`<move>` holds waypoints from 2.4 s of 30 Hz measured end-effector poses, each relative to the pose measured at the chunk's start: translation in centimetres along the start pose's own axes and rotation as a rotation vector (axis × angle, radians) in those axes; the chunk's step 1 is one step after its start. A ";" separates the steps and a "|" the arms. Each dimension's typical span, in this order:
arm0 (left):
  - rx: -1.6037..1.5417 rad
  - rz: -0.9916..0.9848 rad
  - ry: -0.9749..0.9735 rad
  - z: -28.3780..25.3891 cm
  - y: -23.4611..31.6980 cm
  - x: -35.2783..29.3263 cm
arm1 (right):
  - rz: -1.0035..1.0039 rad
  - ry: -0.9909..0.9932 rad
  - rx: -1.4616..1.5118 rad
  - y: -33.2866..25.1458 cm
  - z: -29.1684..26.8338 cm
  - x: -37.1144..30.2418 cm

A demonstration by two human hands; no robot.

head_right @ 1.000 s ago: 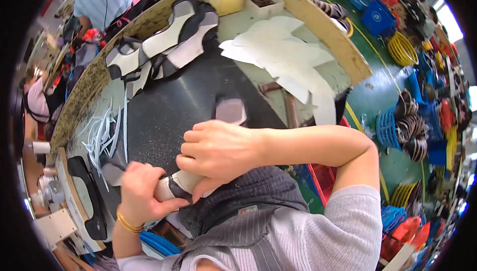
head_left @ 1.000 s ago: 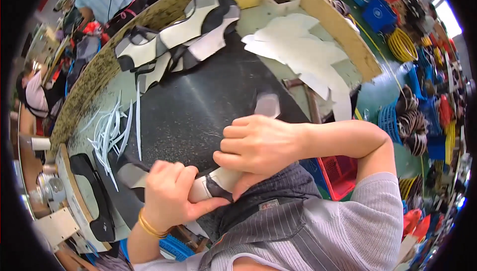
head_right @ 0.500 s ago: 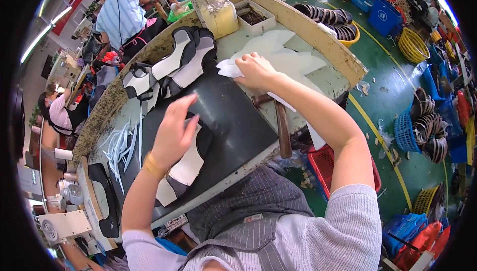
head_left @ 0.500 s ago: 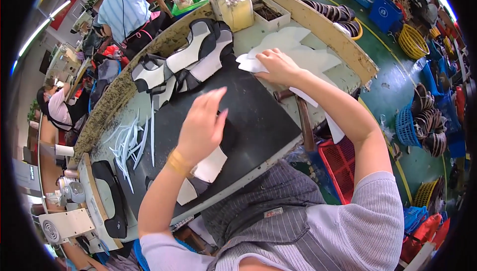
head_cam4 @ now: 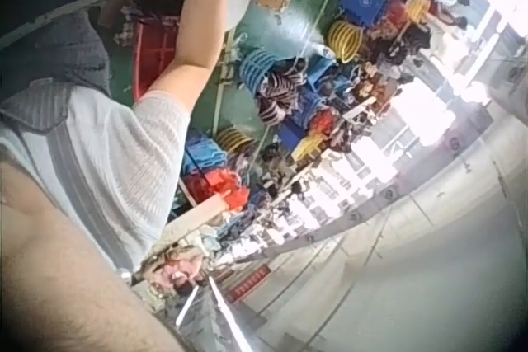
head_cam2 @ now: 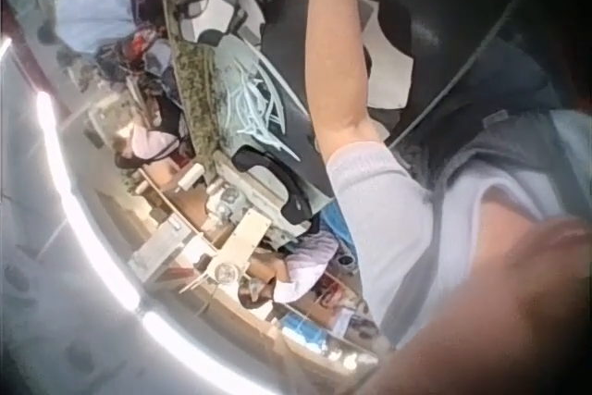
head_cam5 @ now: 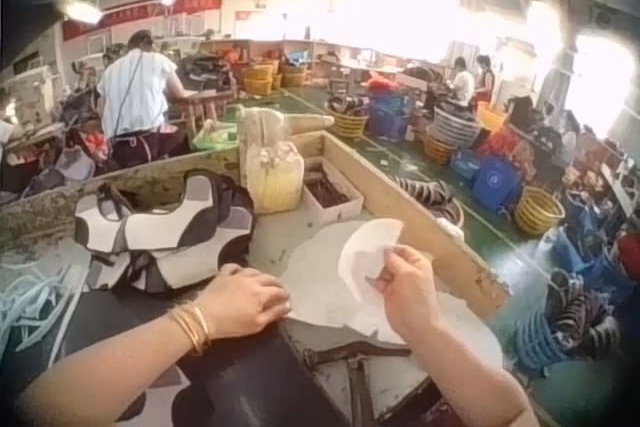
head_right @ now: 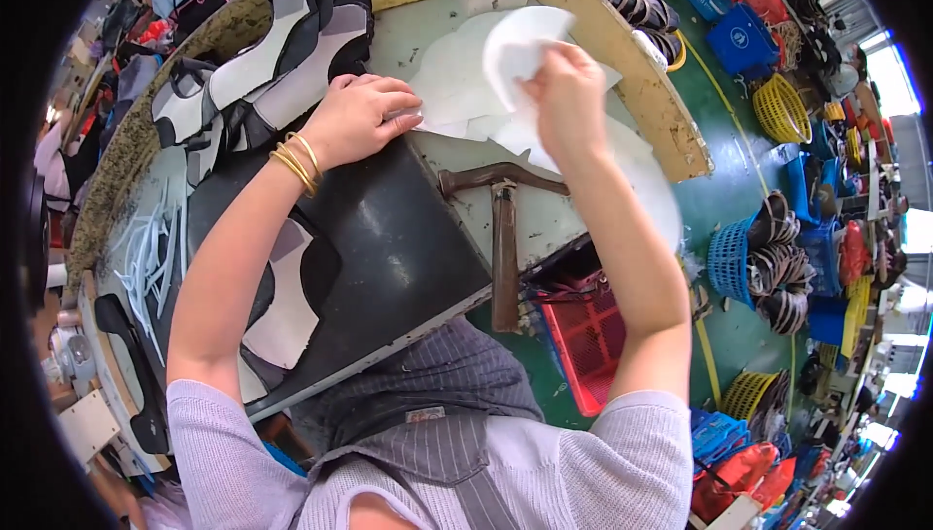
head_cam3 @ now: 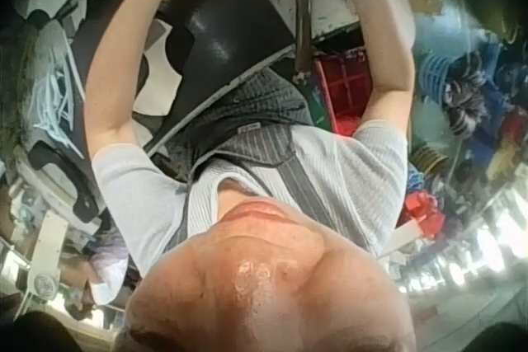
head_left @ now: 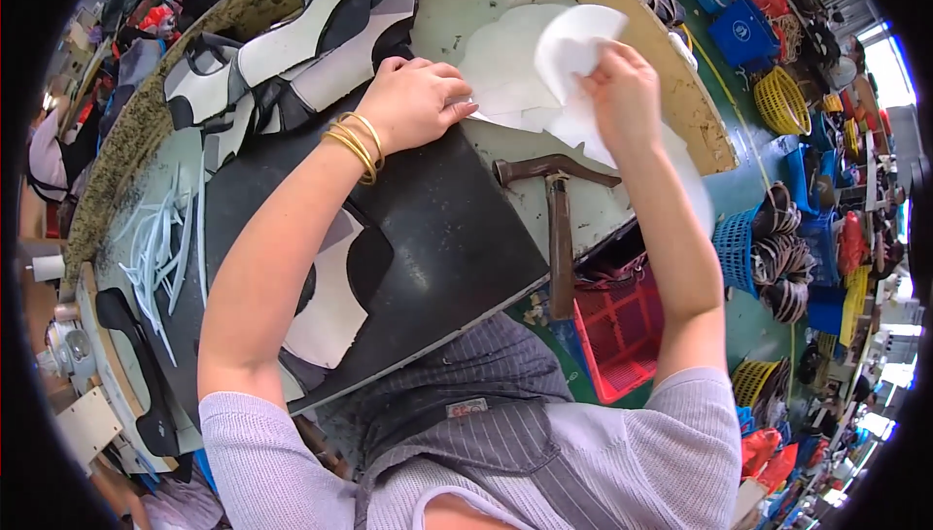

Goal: Applying adhesive reinforcement strips to shoe upper components and folding the edges manually.

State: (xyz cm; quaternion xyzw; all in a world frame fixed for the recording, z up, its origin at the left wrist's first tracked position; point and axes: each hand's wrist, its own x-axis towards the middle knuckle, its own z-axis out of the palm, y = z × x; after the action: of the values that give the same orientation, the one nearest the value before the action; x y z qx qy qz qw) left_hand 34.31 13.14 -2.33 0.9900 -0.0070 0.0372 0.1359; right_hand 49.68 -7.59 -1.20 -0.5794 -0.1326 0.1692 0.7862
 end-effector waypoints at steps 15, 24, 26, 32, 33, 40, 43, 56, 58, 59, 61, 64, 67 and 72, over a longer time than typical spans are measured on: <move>-1.525 -0.095 0.135 -1.3 12.3 -11.4 | -1.279 -0.279 -0.964 -2.3 -0.4 -15.7; -1.210 -0.430 0.169 -4.4 16.5 -28.7 | -0.343 -0.885 -0.701 -1.7 4.1 -22.4; -0.888 -0.347 0.361 -4.2 16.2 -30.0 | -0.201 -0.901 -0.643 -1.4 3.7 -22.6; -0.141 -0.532 0.499 1.5 14.0 -34.7 | 0.127 -0.616 -0.012 -0.9 5.6 -20.4; -0.317 -0.539 0.591 1.5 14.0 -35.4 | 0.146 -0.638 0.006 -1.2 6.8 -20.6; -1.401 -0.574 1.061 1.4 12.8 -38.7 | 0.083 -1.067 -0.391 2.7 15.3 -23.6; -1.228 -0.790 1.061 1.3 13.2 -38.3 | 0.121 -1.195 -0.485 3.7 15.8 -23.3; -0.985 -0.799 0.967 0.9 13.2 -38.0 | -0.028 -1.232 -0.555 4.8 15.1 -23.3; -0.561 -0.928 0.729 -0.2 13.6 -37.7 | -0.051 -1.258 -0.623 4.3 15.3 -23.6; -0.557 -0.927 0.730 0.0 13.8 -37.4 | -0.054 -1.257 -0.620 4.3 15.3 -23.5; -0.396 -0.901 0.671 0.3 14.2 -36.6 | -0.346 -1.269 -0.682 4.2 15.2 -23.5; 0.148 -0.922 0.479 -1.2 14.7 -36.0 | -0.359 -1.243 -0.664 4.3 15.0 -23.7; 0.012 -0.678 0.512 -0.5 14.1 -35.4 | -0.399 -1.227 -0.679 4.3 14.9 -23.7; -0.026 -0.518 0.373 -0.1 13.2 -35.6 | -0.966 -1.089 -1.042 3.6 14.4 -25.6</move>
State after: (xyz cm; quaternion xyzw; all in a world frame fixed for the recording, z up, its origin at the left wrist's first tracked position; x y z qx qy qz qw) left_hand -1.48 0.57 -1.33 0.9332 0.2697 0.1823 0.1525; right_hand 20.25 -4.94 -0.71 -0.5833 -0.7769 -0.0106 0.2368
